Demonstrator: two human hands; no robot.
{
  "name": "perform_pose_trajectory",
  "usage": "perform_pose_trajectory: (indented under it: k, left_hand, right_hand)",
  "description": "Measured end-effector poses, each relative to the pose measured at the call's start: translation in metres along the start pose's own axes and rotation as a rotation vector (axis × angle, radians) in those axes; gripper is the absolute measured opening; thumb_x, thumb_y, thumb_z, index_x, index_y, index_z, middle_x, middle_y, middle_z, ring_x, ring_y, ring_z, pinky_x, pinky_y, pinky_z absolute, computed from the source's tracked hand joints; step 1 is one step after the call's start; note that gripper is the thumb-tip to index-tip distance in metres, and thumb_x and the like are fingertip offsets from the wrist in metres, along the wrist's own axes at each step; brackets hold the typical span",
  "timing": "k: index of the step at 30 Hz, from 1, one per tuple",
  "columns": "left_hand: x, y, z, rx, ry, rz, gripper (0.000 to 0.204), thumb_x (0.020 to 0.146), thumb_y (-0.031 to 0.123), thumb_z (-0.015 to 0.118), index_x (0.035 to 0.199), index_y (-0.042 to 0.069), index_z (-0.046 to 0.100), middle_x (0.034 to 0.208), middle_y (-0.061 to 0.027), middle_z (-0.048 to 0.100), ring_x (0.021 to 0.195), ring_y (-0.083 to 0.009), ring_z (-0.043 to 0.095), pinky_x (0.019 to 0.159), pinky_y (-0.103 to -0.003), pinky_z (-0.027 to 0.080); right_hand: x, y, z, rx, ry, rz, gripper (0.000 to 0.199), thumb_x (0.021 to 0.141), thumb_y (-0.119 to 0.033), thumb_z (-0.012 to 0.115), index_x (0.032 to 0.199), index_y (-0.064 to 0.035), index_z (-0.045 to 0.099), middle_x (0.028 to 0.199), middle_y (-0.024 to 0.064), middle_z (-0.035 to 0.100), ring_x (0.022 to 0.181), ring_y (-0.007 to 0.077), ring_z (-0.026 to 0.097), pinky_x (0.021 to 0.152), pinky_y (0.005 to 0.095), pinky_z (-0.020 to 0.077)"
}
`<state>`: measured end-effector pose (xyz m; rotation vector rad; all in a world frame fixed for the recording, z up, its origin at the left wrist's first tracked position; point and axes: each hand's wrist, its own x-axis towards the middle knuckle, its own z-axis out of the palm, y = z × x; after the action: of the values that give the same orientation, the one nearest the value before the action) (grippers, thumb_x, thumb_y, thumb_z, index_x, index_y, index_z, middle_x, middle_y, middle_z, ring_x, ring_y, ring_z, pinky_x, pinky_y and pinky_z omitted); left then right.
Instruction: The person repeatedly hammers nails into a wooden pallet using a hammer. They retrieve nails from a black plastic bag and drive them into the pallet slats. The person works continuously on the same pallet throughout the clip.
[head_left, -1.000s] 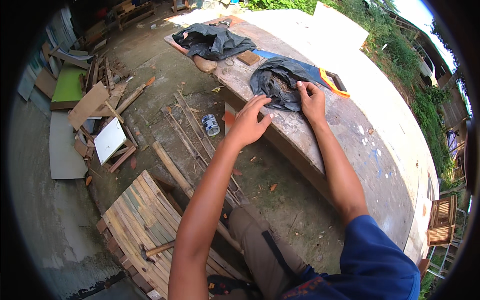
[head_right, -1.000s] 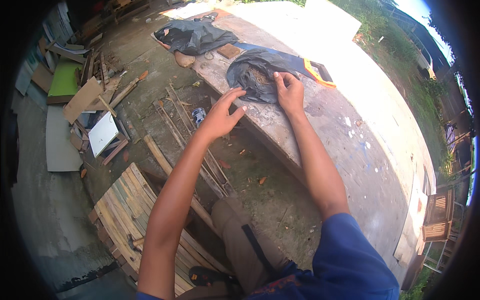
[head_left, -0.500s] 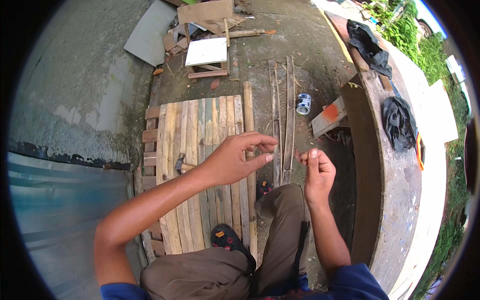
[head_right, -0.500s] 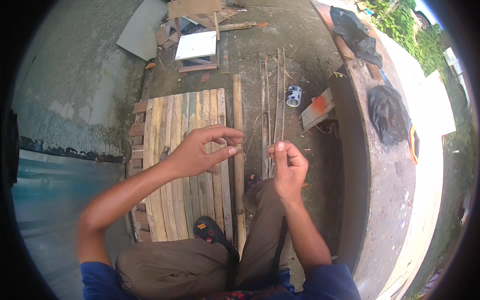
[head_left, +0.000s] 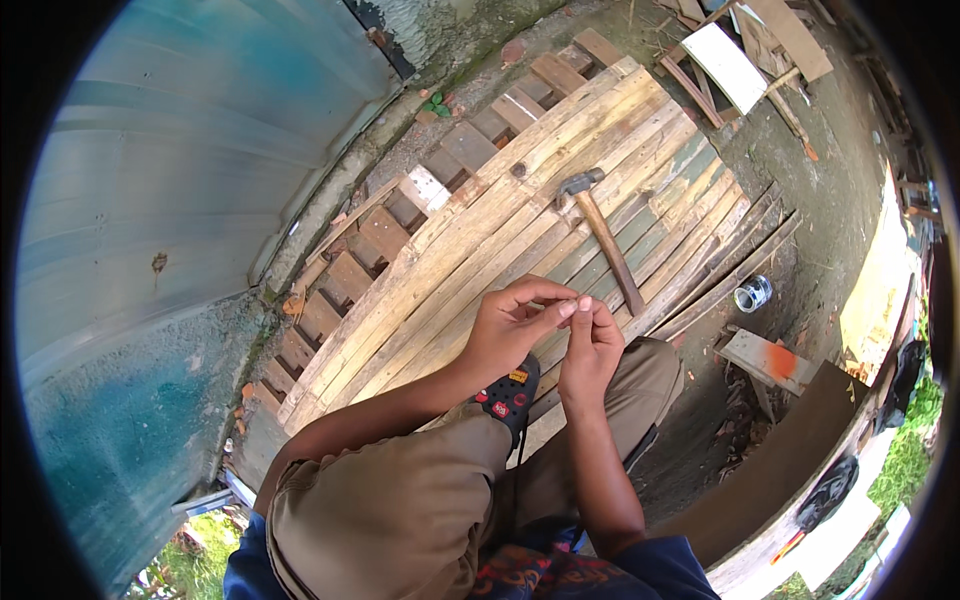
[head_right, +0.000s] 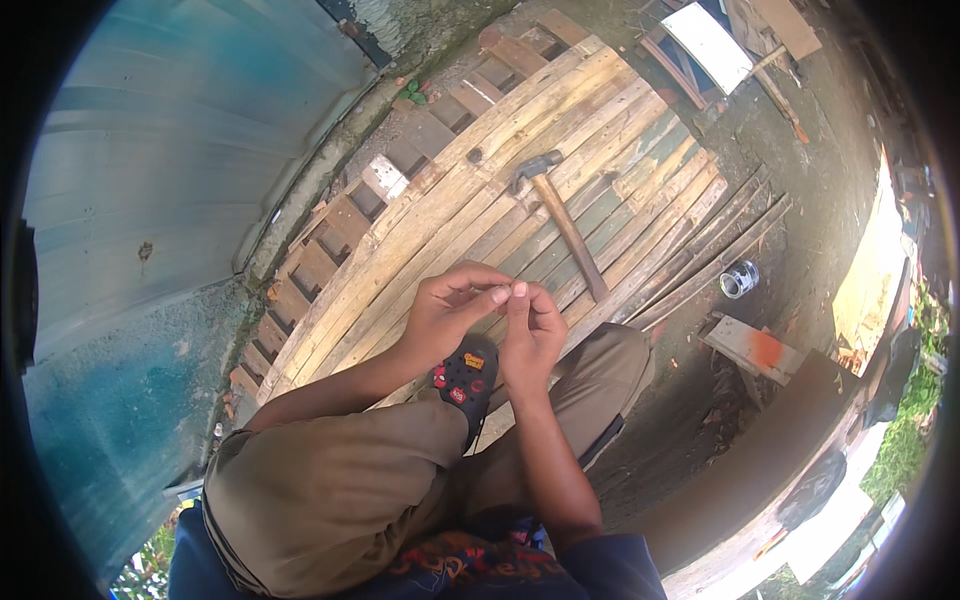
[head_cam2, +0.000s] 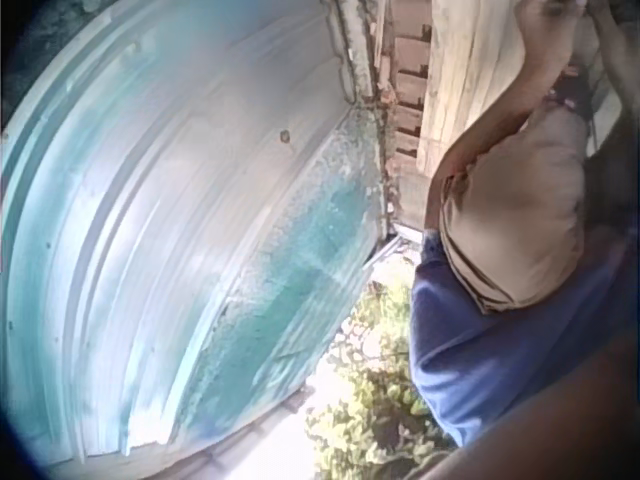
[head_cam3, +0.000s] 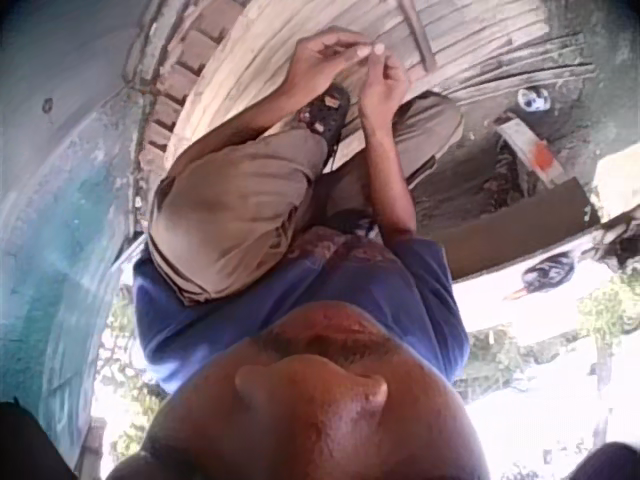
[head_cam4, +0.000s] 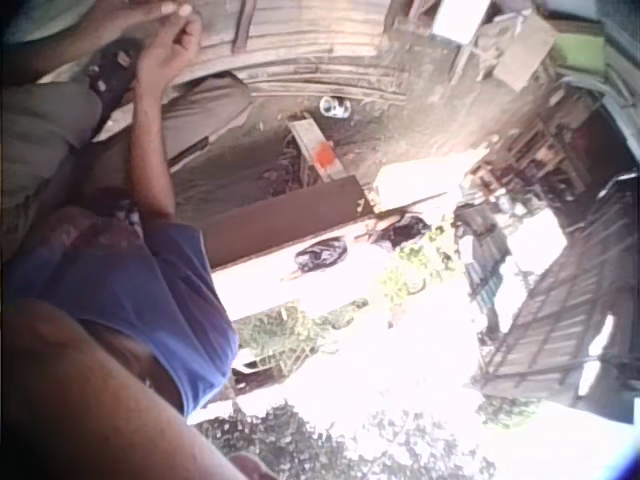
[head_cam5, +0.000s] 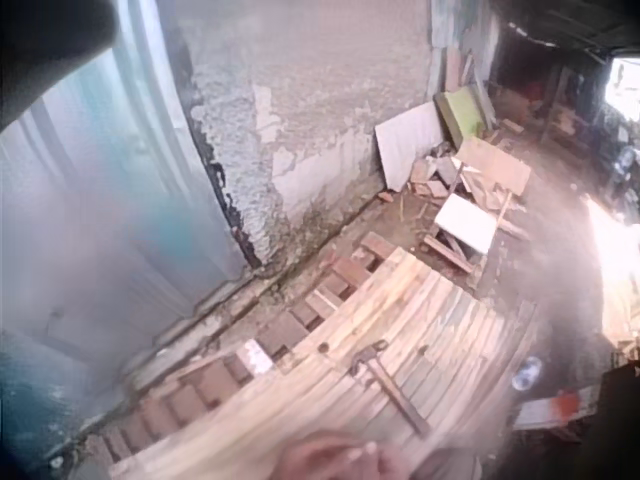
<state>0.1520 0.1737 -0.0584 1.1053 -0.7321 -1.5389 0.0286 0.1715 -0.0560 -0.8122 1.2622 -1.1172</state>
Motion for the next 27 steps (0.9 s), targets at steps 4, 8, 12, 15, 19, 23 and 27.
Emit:
perform_pose_trajectory:
  k: [4, 8, 12, 15, 19, 23, 27]
  left_hand:
    - [0.006, -0.023, -0.016, -0.056, 0.157, 0.036, 0.014, 0.099, 0.007, 0.07, 0.11, -0.001, 0.073, 0.105, -0.0041, 0.069, 0.09, -0.0066, 0.062, 0.073, -0.021, 0.05]
    - [0.026, -0.047, -0.056, 0.211, 0.295, 0.012, 0.013, 0.098, 0.012, 0.073, 0.106, 0.002, 0.073, 0.086, 0.0012, 0.068, 0.072, -0.0039, 0.052, 0.065, -0.021, 0.046]
    - [0.042, -0.056, -0.091, 0.544, 0.269, 0.173, 0.012, 0.096, 0.011, 0.074, 0.104, 0.002, 0.074, 0.091, -0.0021, 0.073, 0.08, -0.0078, 0.061, 0.076, -0.025, 0.051]
    - [0.082, -0.049, -0.118, 0.572, 0.359, 0.267, 0.014, 0.094, 0.011, 0.076, 0.105, 0.002, 0.076, 0.094, -0.0066, 0.075, 0.087, -0.0131, 0.066, 0.084, -0.028, 0.052]
    - [0.139, -0.043, -0.138, 0.616, 0.494, 0.279, 0.017, 0.094, 0.016, 0.077, 0.103, 0.002, 0.078, 0.102, -0.0091, 0.075, 0.102, -0.0168, 0.065, 0.095, -0.031, 0.049]
    - [0.174, -0.053, -0.131, 0.597, 0.582, 0.319, 0.018, 0.091, 0.018, 0.079, 0.101, 0.002, 0.08, 0.106, -0.0091, 0.074, 0.105, -0.0211, 0.065, 0.099, -0.034, 0.046]
    - [0.178, -0.06, -0.133, 0.656, 0.622, 0.337, 0.015, 0.089, 0.014, 0.078, 0.1, 0.004, 0.081, 0.106, -0.0091, 0.074, 0.104, -0.0246, 0.064, 0.098, -0.035, 0.047]
  right_hand:
    - [0.024, 0.019, 0.0, -0.079, -0.114, -0.034, 0.029, 0.109, -0.021, 0.056, 0.095, 0.0008, 0.068, 0.083, 0.0014, 0.064, 0.08, 0.0088, 0.056, 0.076, 0.0271, 0.0463]
    - [0.08, 0.031, -0.022, -0.616, 0.022, -0.251, 0.03, 0.103, -0.023, 0.063, 0.117, 0.003, 0.064, 0.112, 0.0154, 0.065, 0.103, 0.0242, 0.061, 0.092, 0.0371, 0.0469]
    - [0.123, 0.047, -0.052, -1.201, 0.162, -0.467, 0.056, 0.095, -0.028, 0.071, 0.142, -0.0027, 0.051, 0.143, 0.0256, 0.048, 0.134, 0.0408, 0.046, 0.112, 0.0516, 0.0314]
    - [0.126, 0.066, -0.059, -1.518, 0.059, -0.539, 0.056, 0.097, -0.034, 0.067, 0.142, -0.0034, 0.052, 0.146, 0.0234, 0.048, 0.138, 0.0388, 0.043, 0.113, 0.0546, 0.0285]
    - [0.128, 0.078, -0.058, -1.575, 0.113, -0.565, 0.056, 0.099, -0.04, 0.061, 0.143, -0.0058, 0.052, 0.15, 0.0183, 0.048, 0.142, 0.0379, 0.041, 0.114, 0.0576, 0.026]
    - [0.13, 0.077, -0.055, -1.543, 0.125, -0.559, 0.055, 0.098, -0.04, 0.061, 0.142, -0.0069, 0.053, 0.149, 0.0195, 0.047, 0.141, 0.0402, 0.04, 0.111, 0.0604, 0.0278]
    - [0.13, 0.075, -0.053, -1.527, 0.128, -0.58, 0.054, 0.098, -0.038, 0.061, 0.142, -0.0071, 0.053, 0.147, 0.0202, 0.048, 0.14, 0.0406, 0.041, 0.111, 0.0587, 0.0284]
